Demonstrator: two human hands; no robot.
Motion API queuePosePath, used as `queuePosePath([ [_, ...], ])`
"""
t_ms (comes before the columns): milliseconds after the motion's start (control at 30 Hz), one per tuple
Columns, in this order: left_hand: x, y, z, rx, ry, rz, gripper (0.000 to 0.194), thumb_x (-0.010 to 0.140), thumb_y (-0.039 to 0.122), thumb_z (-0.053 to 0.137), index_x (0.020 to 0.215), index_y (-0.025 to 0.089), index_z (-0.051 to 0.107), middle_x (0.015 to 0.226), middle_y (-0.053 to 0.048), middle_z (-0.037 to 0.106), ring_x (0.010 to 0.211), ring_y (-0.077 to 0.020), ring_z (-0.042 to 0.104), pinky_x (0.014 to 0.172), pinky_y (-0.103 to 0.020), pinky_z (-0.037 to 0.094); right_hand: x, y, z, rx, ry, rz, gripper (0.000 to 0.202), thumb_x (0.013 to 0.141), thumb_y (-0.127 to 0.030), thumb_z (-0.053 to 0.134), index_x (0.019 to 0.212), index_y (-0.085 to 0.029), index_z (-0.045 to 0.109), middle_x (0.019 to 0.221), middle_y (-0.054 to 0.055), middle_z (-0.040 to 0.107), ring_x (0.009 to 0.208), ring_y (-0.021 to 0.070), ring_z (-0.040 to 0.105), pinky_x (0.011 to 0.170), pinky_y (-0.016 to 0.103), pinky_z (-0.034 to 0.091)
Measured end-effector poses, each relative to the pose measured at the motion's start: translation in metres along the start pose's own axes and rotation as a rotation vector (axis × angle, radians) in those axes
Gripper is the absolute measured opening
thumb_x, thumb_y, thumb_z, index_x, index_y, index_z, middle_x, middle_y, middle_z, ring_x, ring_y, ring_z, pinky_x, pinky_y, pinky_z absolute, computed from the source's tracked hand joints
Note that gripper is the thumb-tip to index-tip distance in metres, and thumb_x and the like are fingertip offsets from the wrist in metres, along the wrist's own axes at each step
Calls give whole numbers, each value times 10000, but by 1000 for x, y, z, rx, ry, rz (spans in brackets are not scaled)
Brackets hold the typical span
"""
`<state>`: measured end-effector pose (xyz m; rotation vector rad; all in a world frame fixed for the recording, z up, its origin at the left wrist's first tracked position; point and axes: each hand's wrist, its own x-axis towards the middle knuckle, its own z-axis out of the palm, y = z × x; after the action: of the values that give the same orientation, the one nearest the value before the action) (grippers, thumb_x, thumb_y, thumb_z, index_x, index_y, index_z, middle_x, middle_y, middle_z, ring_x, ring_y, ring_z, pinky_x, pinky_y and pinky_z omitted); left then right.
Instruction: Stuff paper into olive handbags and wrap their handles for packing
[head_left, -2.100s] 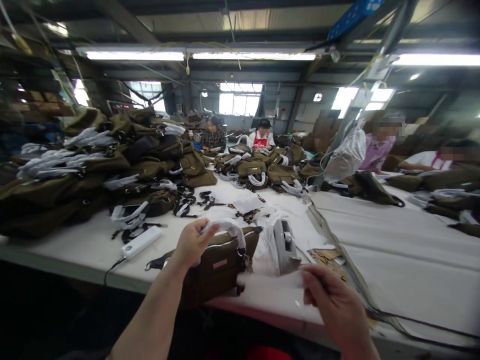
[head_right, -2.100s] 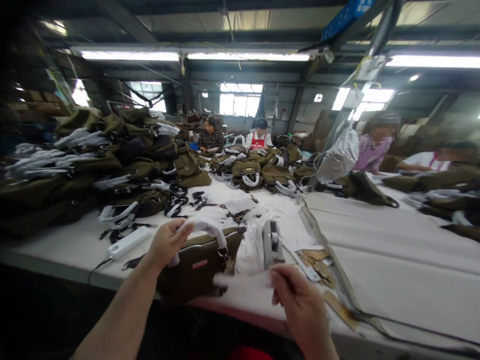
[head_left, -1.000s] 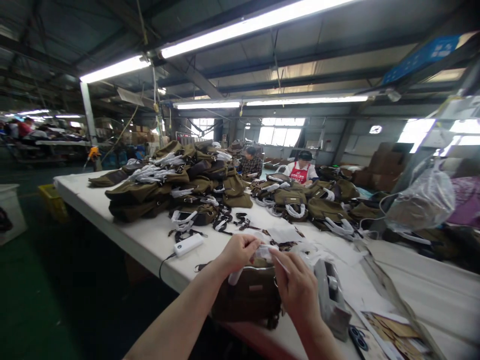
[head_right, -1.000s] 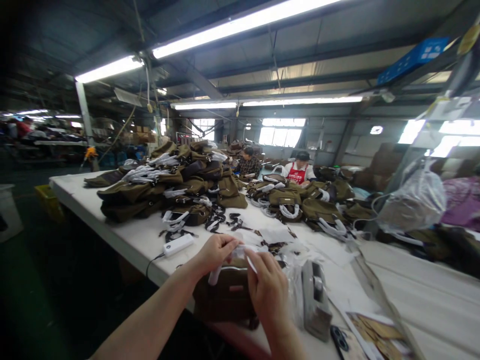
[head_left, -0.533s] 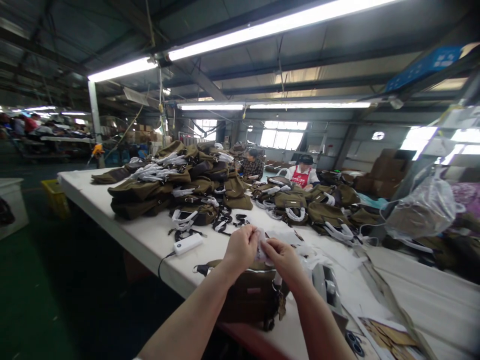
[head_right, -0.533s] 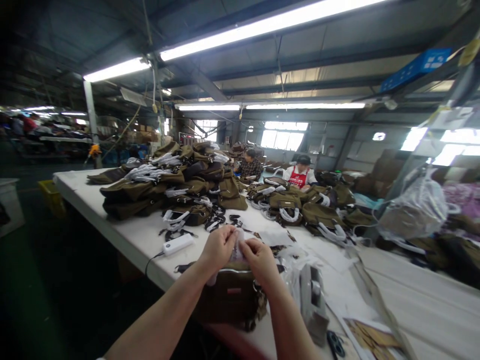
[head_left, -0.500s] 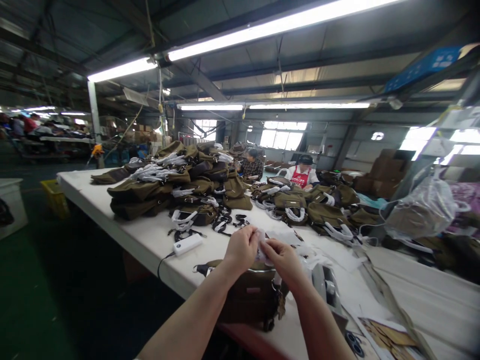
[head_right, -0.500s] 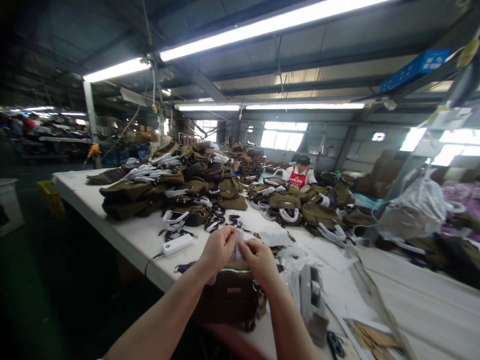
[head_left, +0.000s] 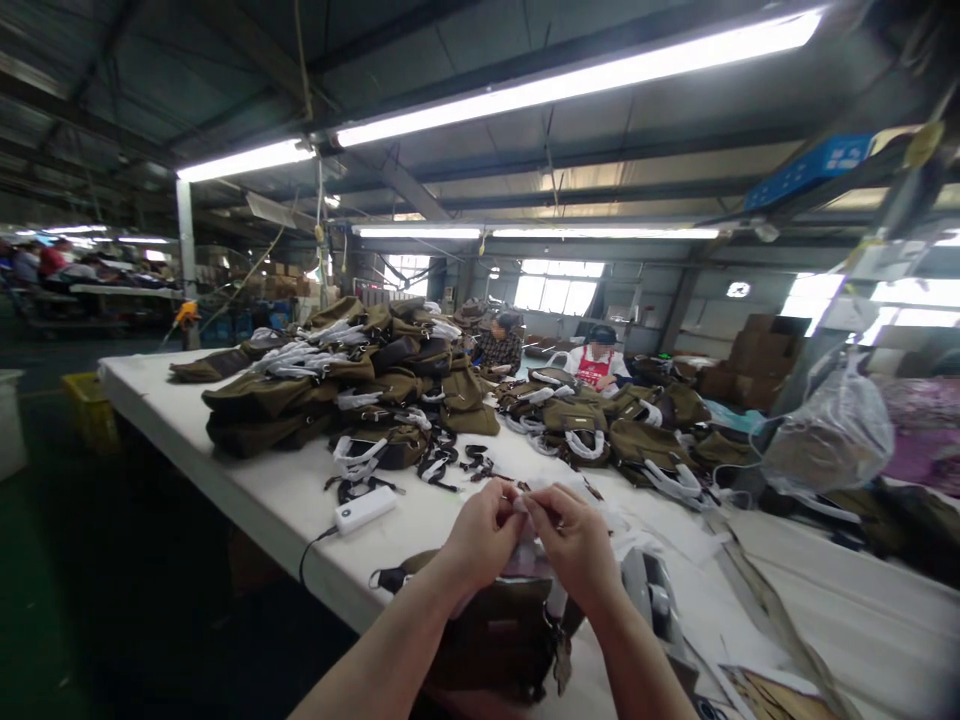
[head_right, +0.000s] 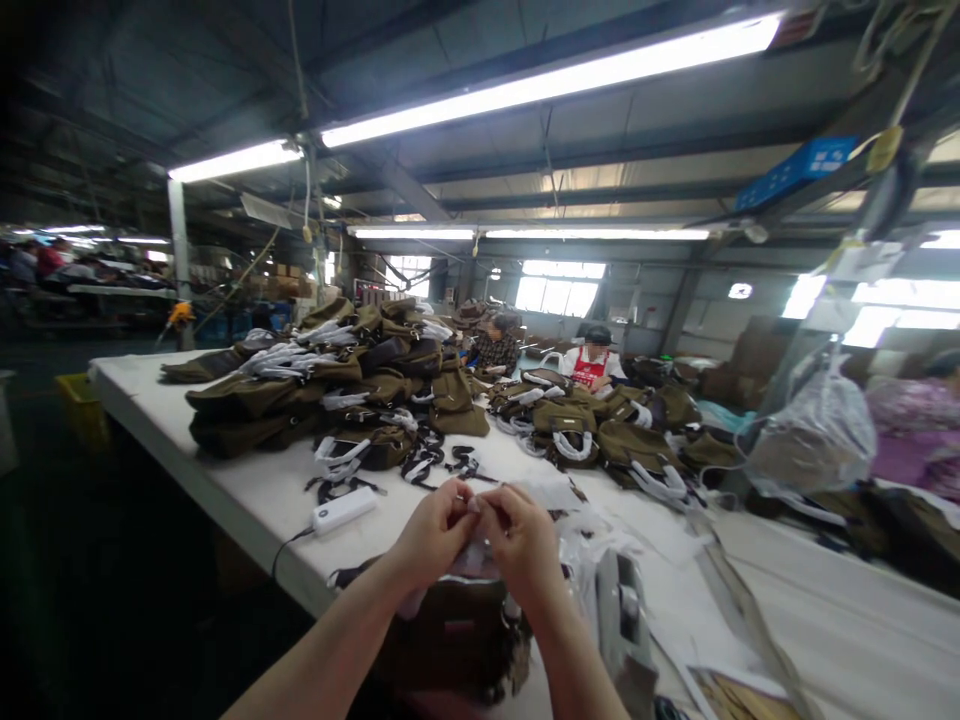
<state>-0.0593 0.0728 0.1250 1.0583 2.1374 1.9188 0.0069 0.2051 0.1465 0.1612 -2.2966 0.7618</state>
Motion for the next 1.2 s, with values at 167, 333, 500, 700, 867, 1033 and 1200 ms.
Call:
queuePosePath([
  [167, 0, 3, -1, 149, 80, -35, 103, 785, 187, 522, 833, 166, 611, 626, 18, 598, 571, -122, 515, 553, -221, 356, -15, -9, 12, -350, 49, -271, 218, 956, -215, 437, 902, -198, 648, 822, 59, 628, 803, 209, 562, 714, 315, 416],
  [333, -3, 1, -1, 248, 109, -13, 174, 832, 304, 524, 771, 172, 619, 615, 2, 606, 574, -137, 525, 540, -231, 336, -17, -9, 9, -181, 141, -171, 224, 960, -285, 448, 883, -196, 638, 793, 44, 633, 744, 179, 571, 701, 292, 433],
  [500, -10, 7, -7, 241, 72, 51, 145, 849, 287, 512, 786, 187, 596, 628, 1, 621, 560, -133, 530, 538, -227, 339, -3, 6, 9, 131, -2, 255, 399, 890, -512, 494, 652, -194, 529, 553, -26, 501, 542, 142, 490, 519, 256, 373],
  [700, -22, 9, -4, 543, -59, 108, 147, 841, 327, 559, 913, 200, 576, 785, -68, 672, 681, -207, 604, 582, -267, 355, 12, -2, 9, 25, 75, 68, 396, 925, -399, 463, 585, -197, 464, 589, -21, 461, 580, 131, 460, 568, 258, 353],
  [867, -11, -9, -12, 659, -126, -32, 260, 866, 228, 490, 1094, 143, 581, 882, -139, 701, 816, -283, 658, 700, -339, 453, 16, -37, -4, -131, 284, -196, 269, 946, -271, 458, 703, -197, 547, 730, 29, 580, 702, 160, 537, 680, 283, 406],
  [1033, -13, 13, -30, 413, -124, 314, 554, 799, 342, 664, 1309, 191, 510, 1328, -139, 556, 1167, -277, 541, 992, -379, 433, 18, -38, -4, -55, 274, -185, 265, 951, -267, 463, 713, -199, 557, 706, 18, 575, 668, 146, 535, 639, 273, 419],
  [1200, -3, -10, -11, 450, -145, 300, 272, 878, 167, 487, 1068, 173, 682, 1069, -110, 690, 1012, -239, 620, 942, -346, 465, 14, -65, -16, -22, 334, -239, 266, 947, -268, 466, 696, -204, 527, 697, 17, 568, 647, 143, 528, 615, 283, 419],
])
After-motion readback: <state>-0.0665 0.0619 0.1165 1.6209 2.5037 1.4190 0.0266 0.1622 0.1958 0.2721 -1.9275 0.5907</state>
